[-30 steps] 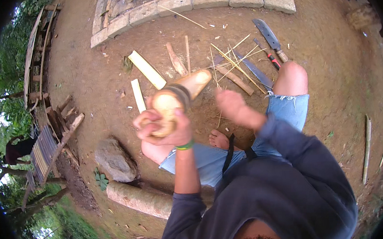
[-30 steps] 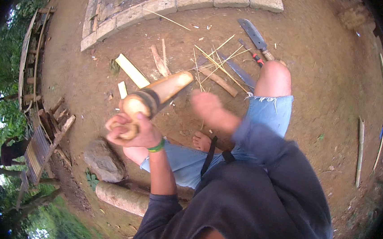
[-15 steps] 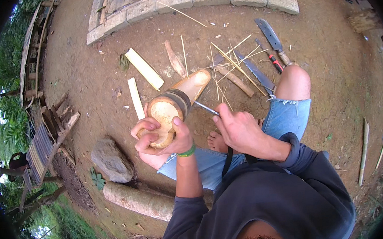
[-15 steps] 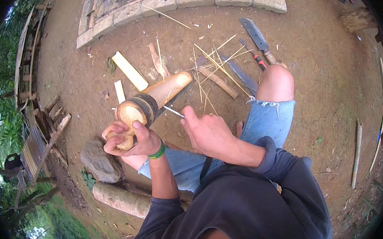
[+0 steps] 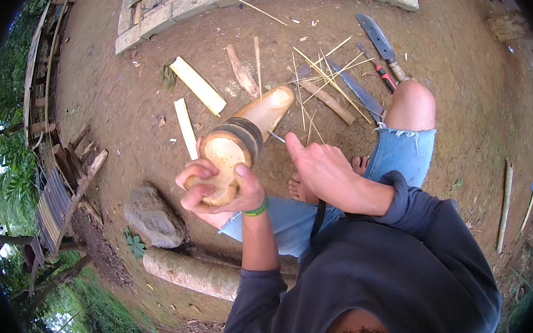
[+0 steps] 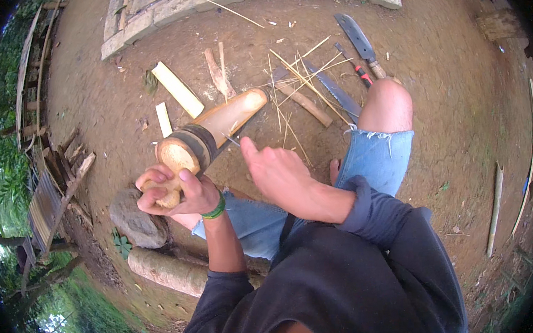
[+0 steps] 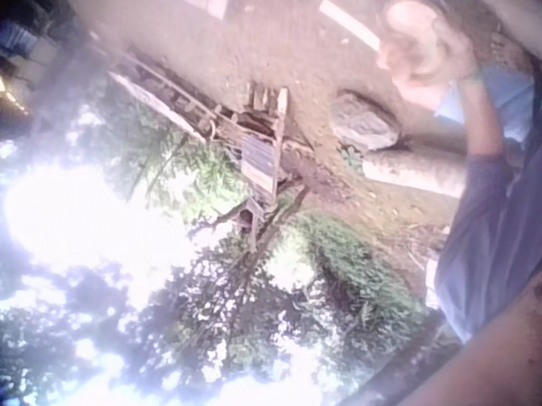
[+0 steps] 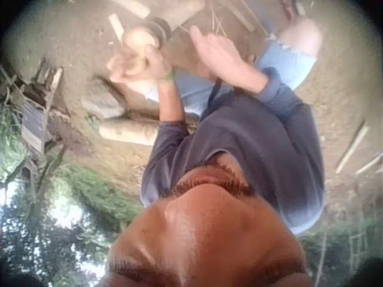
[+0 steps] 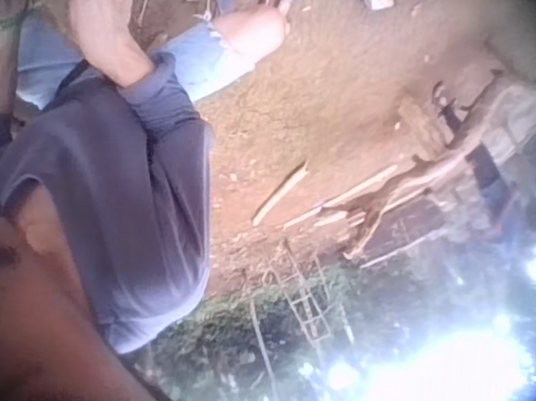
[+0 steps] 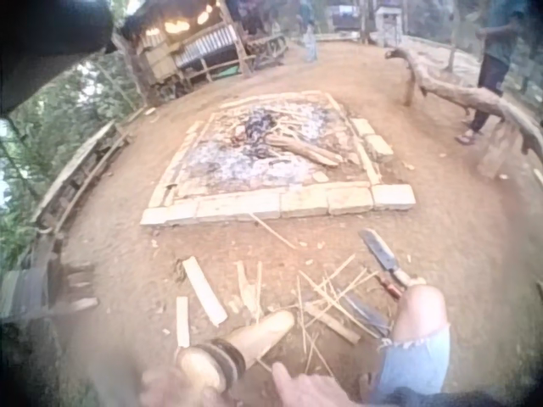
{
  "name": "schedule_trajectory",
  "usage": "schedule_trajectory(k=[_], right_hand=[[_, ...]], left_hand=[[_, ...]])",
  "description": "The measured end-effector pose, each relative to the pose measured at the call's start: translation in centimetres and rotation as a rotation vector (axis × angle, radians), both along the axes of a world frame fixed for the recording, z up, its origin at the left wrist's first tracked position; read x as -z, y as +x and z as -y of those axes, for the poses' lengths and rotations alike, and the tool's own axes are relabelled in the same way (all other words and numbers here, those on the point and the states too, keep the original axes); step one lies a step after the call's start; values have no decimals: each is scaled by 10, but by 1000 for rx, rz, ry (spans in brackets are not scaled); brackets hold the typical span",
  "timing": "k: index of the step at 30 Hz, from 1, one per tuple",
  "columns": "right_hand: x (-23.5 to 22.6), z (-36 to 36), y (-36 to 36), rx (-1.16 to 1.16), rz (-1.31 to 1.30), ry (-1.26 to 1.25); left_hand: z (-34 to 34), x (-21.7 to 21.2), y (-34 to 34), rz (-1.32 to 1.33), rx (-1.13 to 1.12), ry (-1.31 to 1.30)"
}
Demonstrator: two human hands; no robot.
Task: The person sits on the ground and uses a knife to carve and shape a cylindrical piece of wood. They hold the wood in their left hand and use the knife in their right hand to shave off thin strips, gradually refining the object's shape.
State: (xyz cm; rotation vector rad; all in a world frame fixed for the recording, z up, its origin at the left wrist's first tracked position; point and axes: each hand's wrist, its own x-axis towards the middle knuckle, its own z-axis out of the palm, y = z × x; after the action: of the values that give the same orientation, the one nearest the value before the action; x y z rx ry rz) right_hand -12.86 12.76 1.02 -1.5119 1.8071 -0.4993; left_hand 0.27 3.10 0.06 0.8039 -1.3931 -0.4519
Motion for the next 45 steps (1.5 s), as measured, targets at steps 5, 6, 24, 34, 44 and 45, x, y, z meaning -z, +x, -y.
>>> schedule_trajectory(k=[5, 6, 24, 34, 44, 45], right_hand=[[115, 15, -33, 52, -231, 130], [114, 17, -40, 73, -248, 91], [180, 21, -41, 19, -150, 119], [274, 37, -59, 165, 19, 78], [267, 36, -93, 442, 159, 7], [261, 39, -93, 372, 181, 14]], left_hand=[[-28, -2, -24, 85, 338, -136], [-29, 1, -28, 110, 293, -148], [-21, 0, -26, 88, 156, -135], [-3, -4, -27, 48, 150, -89], [29, 5, 2, -213, 196, -7], [29, 4, 2, -213, 267, -7]])
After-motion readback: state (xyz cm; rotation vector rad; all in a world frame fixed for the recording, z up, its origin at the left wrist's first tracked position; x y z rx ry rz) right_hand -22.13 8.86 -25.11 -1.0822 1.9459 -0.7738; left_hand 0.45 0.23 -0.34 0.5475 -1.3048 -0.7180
